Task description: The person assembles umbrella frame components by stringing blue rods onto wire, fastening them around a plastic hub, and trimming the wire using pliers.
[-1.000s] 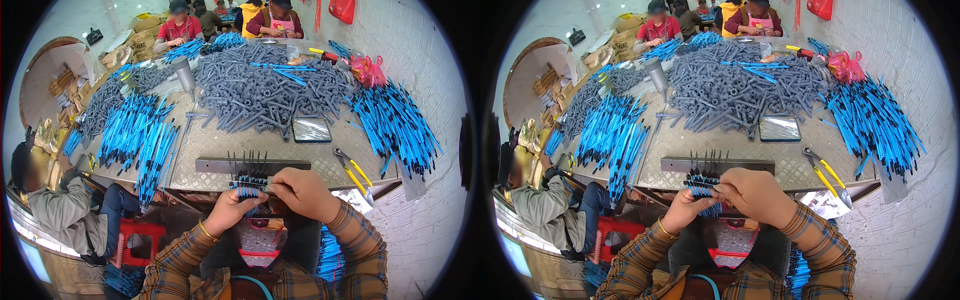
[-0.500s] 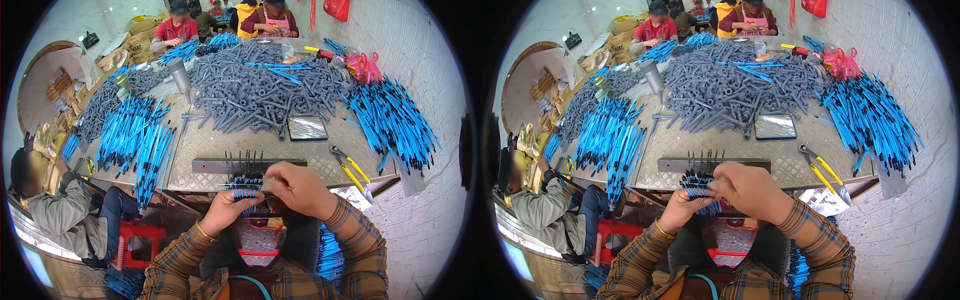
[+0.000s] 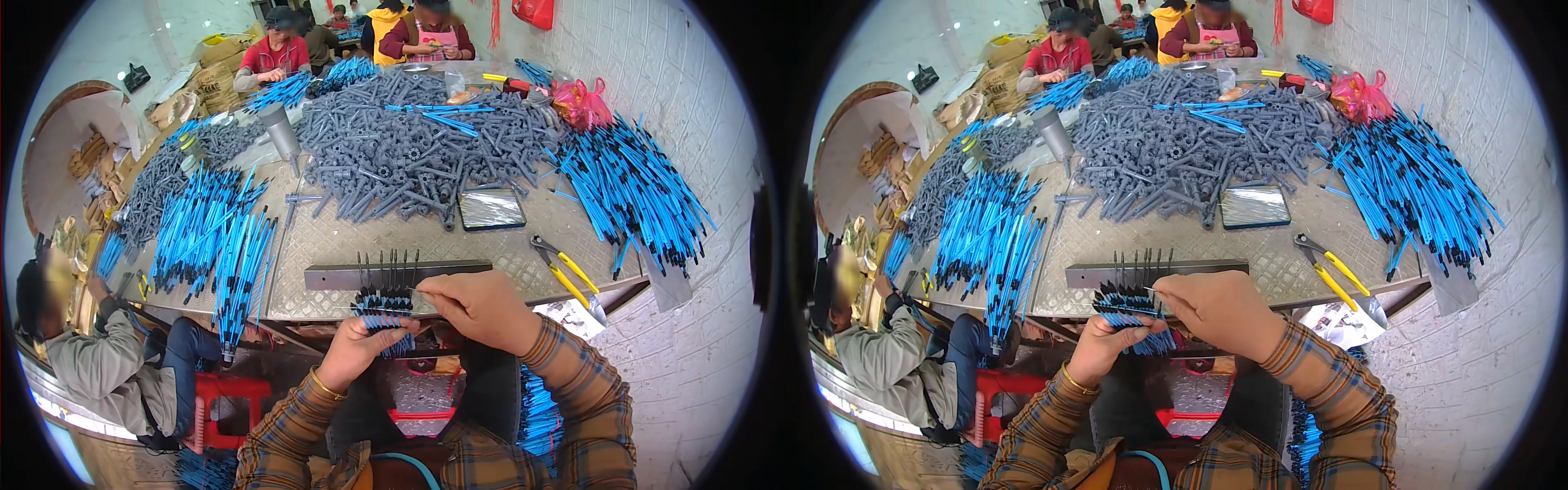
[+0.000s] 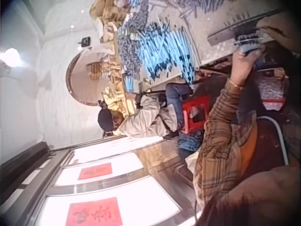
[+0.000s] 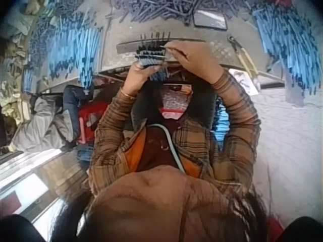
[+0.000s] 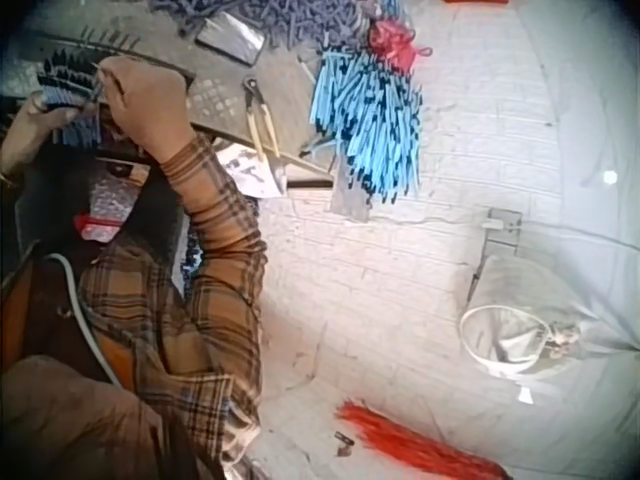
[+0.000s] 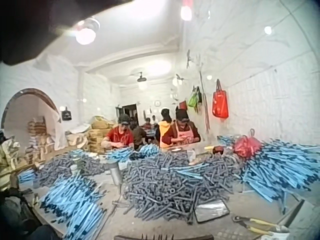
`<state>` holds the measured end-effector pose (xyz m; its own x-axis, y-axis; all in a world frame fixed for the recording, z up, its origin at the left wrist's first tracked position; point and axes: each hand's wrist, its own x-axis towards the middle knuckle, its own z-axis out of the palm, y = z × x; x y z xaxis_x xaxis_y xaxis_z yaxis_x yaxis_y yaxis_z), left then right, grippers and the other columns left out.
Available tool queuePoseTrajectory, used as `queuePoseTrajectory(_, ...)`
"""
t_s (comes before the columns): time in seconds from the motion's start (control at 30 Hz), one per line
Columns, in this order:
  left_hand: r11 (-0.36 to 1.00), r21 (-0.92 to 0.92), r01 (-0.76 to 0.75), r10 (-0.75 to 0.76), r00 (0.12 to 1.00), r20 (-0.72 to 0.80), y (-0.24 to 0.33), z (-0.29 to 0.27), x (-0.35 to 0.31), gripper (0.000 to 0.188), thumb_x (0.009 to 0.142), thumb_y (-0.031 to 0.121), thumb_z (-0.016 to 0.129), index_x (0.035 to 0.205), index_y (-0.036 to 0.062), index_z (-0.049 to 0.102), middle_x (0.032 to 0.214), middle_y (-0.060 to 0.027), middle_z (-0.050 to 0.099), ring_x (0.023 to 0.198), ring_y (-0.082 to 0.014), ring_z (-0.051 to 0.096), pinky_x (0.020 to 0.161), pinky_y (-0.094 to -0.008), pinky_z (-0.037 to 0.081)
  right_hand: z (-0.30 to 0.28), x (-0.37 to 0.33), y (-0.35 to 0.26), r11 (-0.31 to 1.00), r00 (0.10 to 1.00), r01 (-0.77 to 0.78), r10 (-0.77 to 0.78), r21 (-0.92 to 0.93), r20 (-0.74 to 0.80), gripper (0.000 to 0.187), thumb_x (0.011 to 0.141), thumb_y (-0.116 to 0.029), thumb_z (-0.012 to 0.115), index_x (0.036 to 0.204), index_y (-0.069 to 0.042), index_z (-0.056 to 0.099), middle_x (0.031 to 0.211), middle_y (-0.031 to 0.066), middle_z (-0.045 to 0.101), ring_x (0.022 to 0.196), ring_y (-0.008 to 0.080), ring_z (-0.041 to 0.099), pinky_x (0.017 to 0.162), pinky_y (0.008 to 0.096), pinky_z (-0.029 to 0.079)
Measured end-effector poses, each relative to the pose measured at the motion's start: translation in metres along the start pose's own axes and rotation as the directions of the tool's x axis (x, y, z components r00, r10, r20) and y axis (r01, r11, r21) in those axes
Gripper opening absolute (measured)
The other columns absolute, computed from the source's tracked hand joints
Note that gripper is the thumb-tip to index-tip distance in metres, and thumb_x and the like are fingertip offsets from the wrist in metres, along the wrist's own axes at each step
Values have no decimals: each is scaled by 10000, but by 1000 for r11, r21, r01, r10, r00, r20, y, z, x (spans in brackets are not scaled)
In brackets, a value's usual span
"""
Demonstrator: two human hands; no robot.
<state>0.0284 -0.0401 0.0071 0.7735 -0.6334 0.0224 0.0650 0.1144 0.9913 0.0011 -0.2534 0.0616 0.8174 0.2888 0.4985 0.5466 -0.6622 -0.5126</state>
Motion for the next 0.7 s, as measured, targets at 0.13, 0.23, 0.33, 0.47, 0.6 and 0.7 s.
queuePoseTrajectory(0.13, 1000, -17, -8, 8, 1000, 15, -1, -1, 0, 183, 857, 0, 547, 1022, -14, 626, 1004, -71, 643, 953, -127, 579, 853, -256, 446, 1, 2, -1, 1000, 1000, 3, -2, -11, 18, 155, 824, -149, 572, 953, -82, 627, 773, 106, 629, 685, 282, 613, 578, 327, 484)
queuePoseTrajectory(0.23, 1000, 23, -11, 10, 1000, 28, -3, -2, 0, 187, 854, 4, 553, 1026, -9, 626, 1007, -62, 642, 954, -123, 575, 851, -254, 442, 1, 3, -2, 1000, 1000, 5, -5, -14, 27, 160, 824, -157, 570, 957, -85, 625, 768, 104, 627, 684, 285, 611, 577, 333, 484)
queuePoseTrajectory(0.33, 999, 47, -8, 6, 999, 37, -5, -3, 0, 185, 845, 15, 564, 1020, 2, 624, 1008, -63, 641, 956, -130, 575, 857, -266, 436, -3, 6, -6, 993, 995, 36, -25, -112, 101, 166, 826, -170, 566, 961, -91, 623, 758, 105, 625, 680, 285, 611, 569, 342, 479)
queuePoseTrajectory(0.47, 998, 55, 1, -3, 999, 43, -5, -5, -1, 179, 832, 29, 579, 1006, 17, 618, 1005, -75, 641, 961, -149, 578, 870, -292, 430, -10, 12, -13, 976, 979, 55, -12, -210, 203, 175, 832, -181, 562, 972, -97, 625, 764, 107, 631, 674, 292, 610, 569, 346, 477)
queuePoseTrajectory(0.6, 999, 51, -3, -1, 998, 66, -3, -6, 1, 185, 839, 20, 569, 1018, 13, 615, 1009, -66, 640, 969, -138, 571, 870, -281, 430, 5, 6, -4, 999, 995, -23, 19, 44, 98, 176, 860, -237, 520, 973, -130, 602, 719, 118, 614, 648, 302, 602, 544, 366, 469)
queuePoseTrajectory(0.7, 999, 41, -2, -2, 996, 92, -4, -8, 0, 189, 856, 11, 551, 1034, 10, 617, 1023, -49, 637, 980, -118, 561, 867, -259, 431, 7, 7, 4, 979, 987, -50, 19, 195, 159, 199, 847, -200, 544, 1013, -111, 609, 758, 117, 630, 658, 304, 608, 562, 350, 475)
